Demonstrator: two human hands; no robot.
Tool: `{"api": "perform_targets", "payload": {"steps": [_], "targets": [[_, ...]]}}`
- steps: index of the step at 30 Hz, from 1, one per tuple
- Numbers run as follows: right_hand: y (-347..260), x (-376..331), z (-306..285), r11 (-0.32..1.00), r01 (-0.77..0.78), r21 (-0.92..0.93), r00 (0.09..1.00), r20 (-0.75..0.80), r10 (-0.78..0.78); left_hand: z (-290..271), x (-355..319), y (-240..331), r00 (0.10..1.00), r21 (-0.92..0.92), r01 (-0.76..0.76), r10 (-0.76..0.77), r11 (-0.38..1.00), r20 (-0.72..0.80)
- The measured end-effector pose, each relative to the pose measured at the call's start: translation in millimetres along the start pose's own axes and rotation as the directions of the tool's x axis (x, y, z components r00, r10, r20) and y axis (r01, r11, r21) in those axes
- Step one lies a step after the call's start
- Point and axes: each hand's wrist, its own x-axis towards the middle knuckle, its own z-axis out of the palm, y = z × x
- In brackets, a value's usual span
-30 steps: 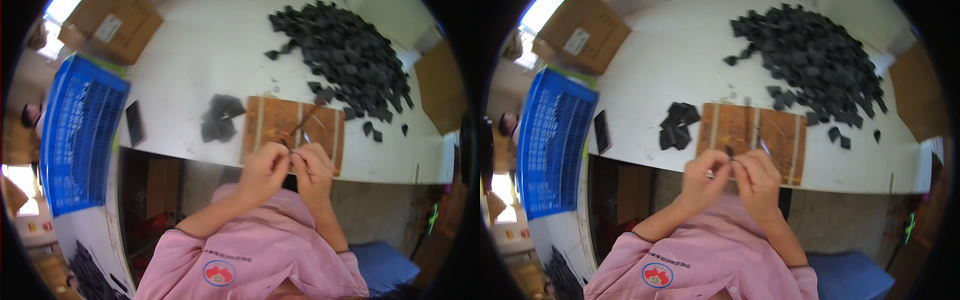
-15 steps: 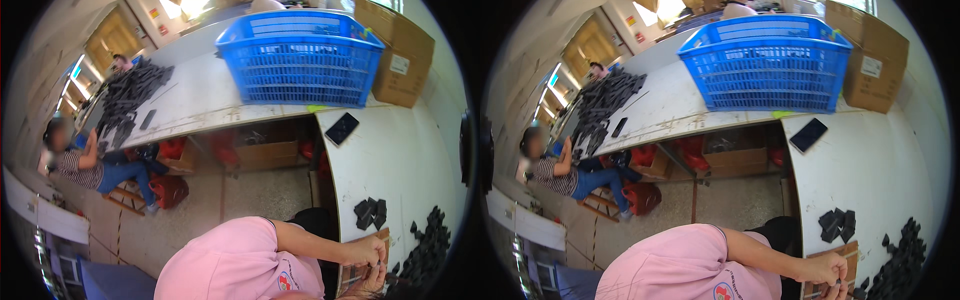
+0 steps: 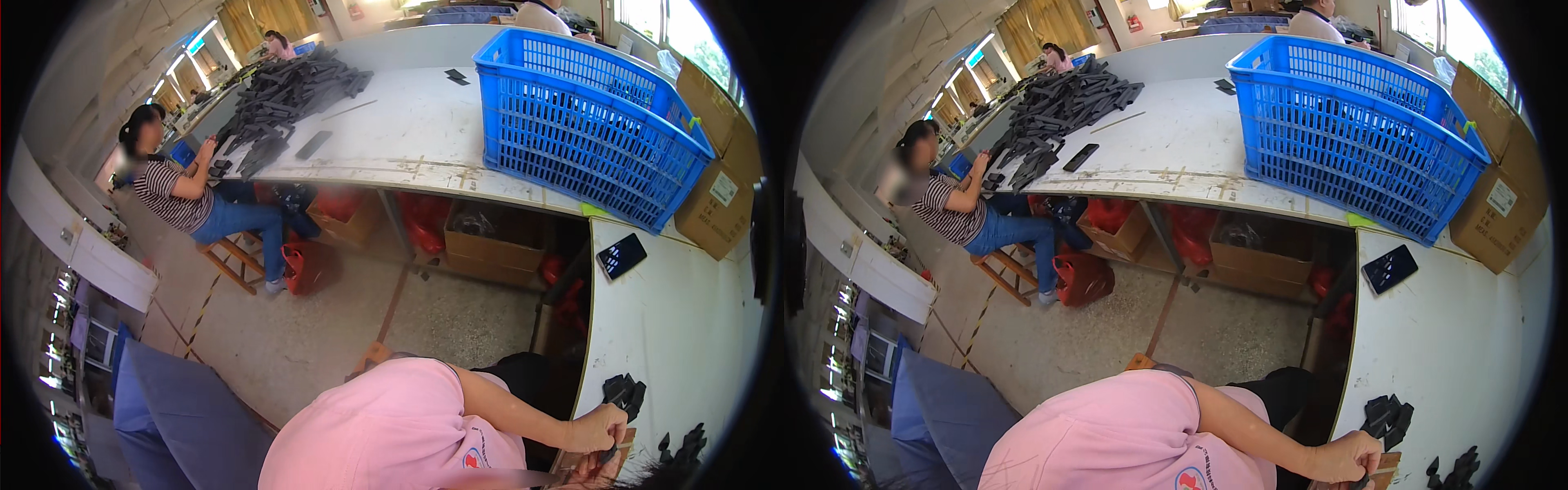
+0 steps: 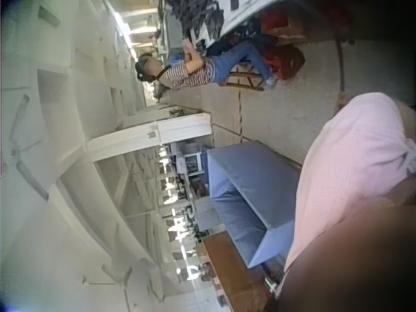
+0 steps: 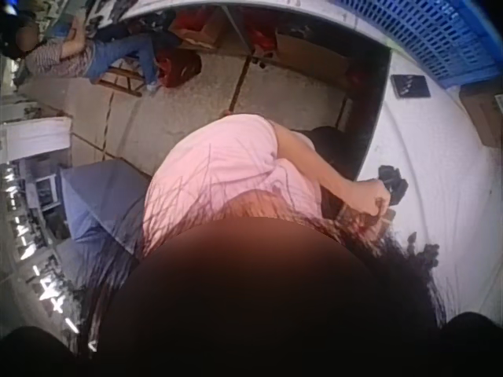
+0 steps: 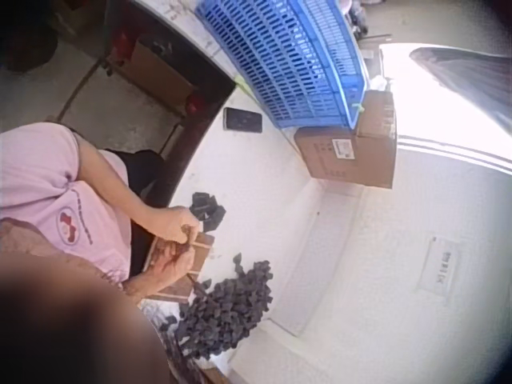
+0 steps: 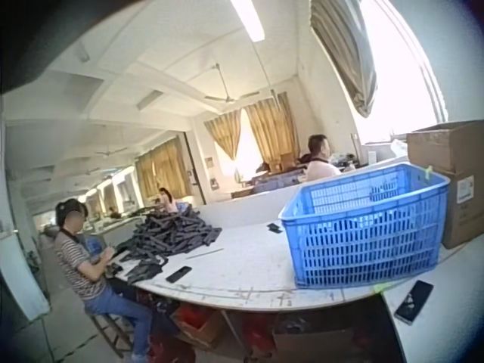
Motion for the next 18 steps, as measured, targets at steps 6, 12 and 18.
{"api": "perform_targets", "payload": {"steps": [6, 12, 18], "targets": [[-2.7, -31.9, -8.6, 0.673, -0.077, -0.735, 0.743, -0.492, -0.453, 4.3, -15.9, 16.3, 0.757, -0.465, 0.648, -0.448, 0.603, 0.475], [3.9, -61.2, -15.8, 0.730, 0.157, -0.665, 0.682, -0.462, -0.567, 13.6, -19.2, -2.7, 0.753, -0.262, 0.585, -0.395, 0.767, 0.526], [-60.1, -78.0, -52.1, 0.415, 0.592, -0.691, 0.771, 0.636, -0.040, 55.5, 4.1, -39.6, 0.787, -0.224, 0.501, -0.332, 0.836, 0.520]]}}
